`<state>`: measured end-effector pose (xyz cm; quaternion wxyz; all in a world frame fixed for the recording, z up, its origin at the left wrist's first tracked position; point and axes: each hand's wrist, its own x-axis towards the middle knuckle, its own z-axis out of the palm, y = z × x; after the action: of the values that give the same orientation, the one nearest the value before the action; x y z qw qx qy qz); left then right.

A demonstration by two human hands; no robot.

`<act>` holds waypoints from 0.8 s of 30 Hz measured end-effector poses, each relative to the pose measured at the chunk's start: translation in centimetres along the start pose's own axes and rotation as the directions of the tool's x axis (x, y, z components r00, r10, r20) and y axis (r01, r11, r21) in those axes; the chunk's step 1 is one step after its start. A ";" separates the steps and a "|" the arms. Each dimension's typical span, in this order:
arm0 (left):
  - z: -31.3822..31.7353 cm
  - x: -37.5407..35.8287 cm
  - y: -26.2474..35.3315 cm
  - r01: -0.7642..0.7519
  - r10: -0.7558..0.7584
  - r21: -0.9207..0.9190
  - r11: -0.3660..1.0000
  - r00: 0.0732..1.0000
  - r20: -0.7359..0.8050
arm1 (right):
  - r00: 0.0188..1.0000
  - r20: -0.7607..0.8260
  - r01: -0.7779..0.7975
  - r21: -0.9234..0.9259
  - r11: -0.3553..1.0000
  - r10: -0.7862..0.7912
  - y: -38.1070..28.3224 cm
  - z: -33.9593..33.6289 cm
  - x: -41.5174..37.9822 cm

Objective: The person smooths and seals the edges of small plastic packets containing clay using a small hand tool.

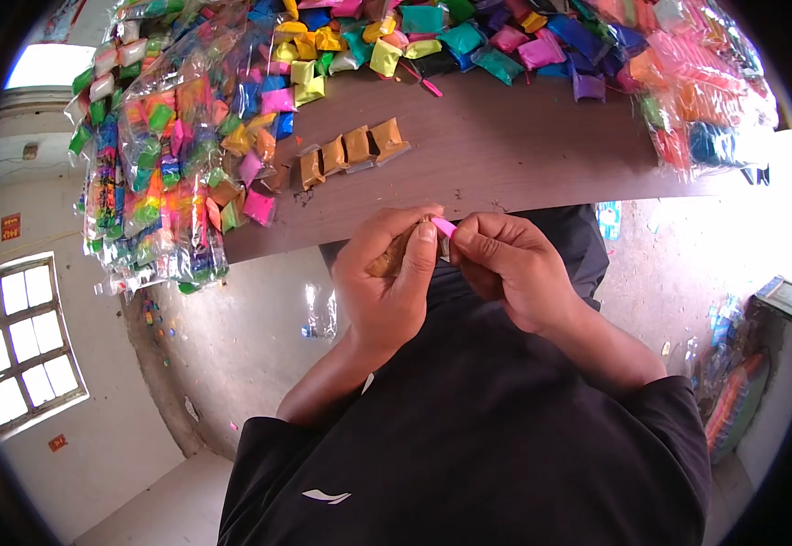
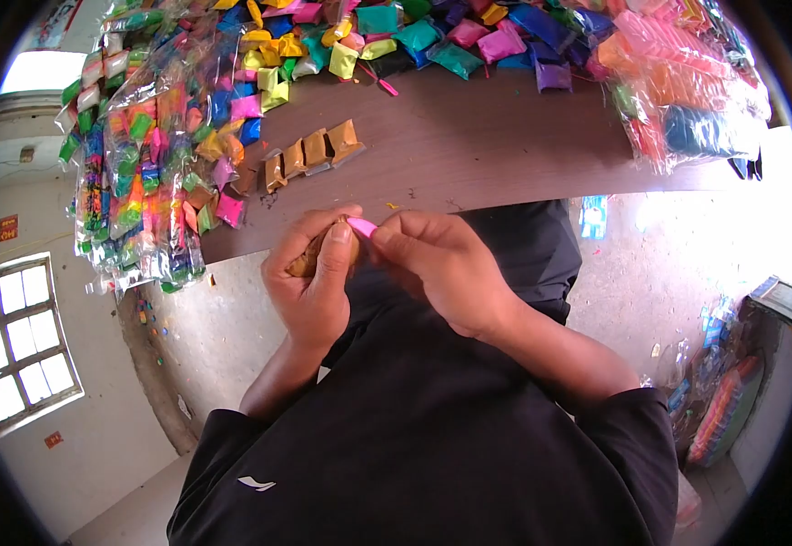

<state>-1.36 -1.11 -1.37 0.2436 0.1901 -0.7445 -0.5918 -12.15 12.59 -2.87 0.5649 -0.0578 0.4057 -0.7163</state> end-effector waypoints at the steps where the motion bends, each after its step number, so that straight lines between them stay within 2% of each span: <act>1: -0.1 0.0 -0.1 0.005 -0.006 0.041 0.999 1.000 0.011 | 1.000 0.001 -0.001 -0.001 1.000 0.001 0.1 0.0 0.0; 5: 0.2 -0.1 -0.4 -0.031 0.031 0.040 0.999 1.000 -0.001 | 1.000 0.021 -0.014 0.062 0.998 0.013 0.2 0.0 0.2; 10: 0.4 0.2 -0.4 -0.184 0.192 0.184 0.965 0.981 -0.027 | 0.999 0.021 -0.043 0.109 0.993 0.041 0.4 0.0 0.0; 14: 0.3 0.5 -0.2 -0.171 0.173 0.157 0.973 0.985 -0.003 | 0.996 0.061 -0.069 0.167 0.984 0.059 0.0 -0.1 -0.1; 19: 0.6 0.7 -0.9 -0.236 0.242 0.151 0.960 0.970 -0.023 | 0.989 0.081 -0.143 0.276 0.950 0.125 0.5 0.0 0.2; 20: 0.6 0.6 -0.8 -0.237 0.243 0.152 0.960 0.970 -0.024 | 0.980 0.160 -0.175 0.427 0.887 0.117 1.0 0.0 0.3; 21: 0.6 0.4 -0.6 -0.147 0.154 0.134 0.980 0.987 -0.043 | 0.967 0.235 -0.216 0.562 0.798 0.096 1.3 0.1 0.3; 22: 0.6 0.2 -0.5 -0.057 0.064 0.114 0.992 0.996 -0.061 | 0.967 0.235 -0.216 0.563 0.798 0.096 1.4 0.3 0.3; 23: 0.7 0.1 -0.5 -0.056 0.064 0.114 0.992 0.996 -0.061 | 0.978 0.199 -0.177 0.645 0.744 0.061 1.5 0.6 0.3; 24: 1.0 0.0 -0.6 -0.022 0.025 0.036 0.999 0.996 -0.086 | 0.987 0.160 -0.136 0.720 0.681 0.028 1.5 0.7 0.3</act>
<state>-1.96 -0.43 -2.14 0.2793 0.2112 -0.7457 -0.5669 -10.74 11.96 -3.45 0.5990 0.1409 0.0509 -0.7866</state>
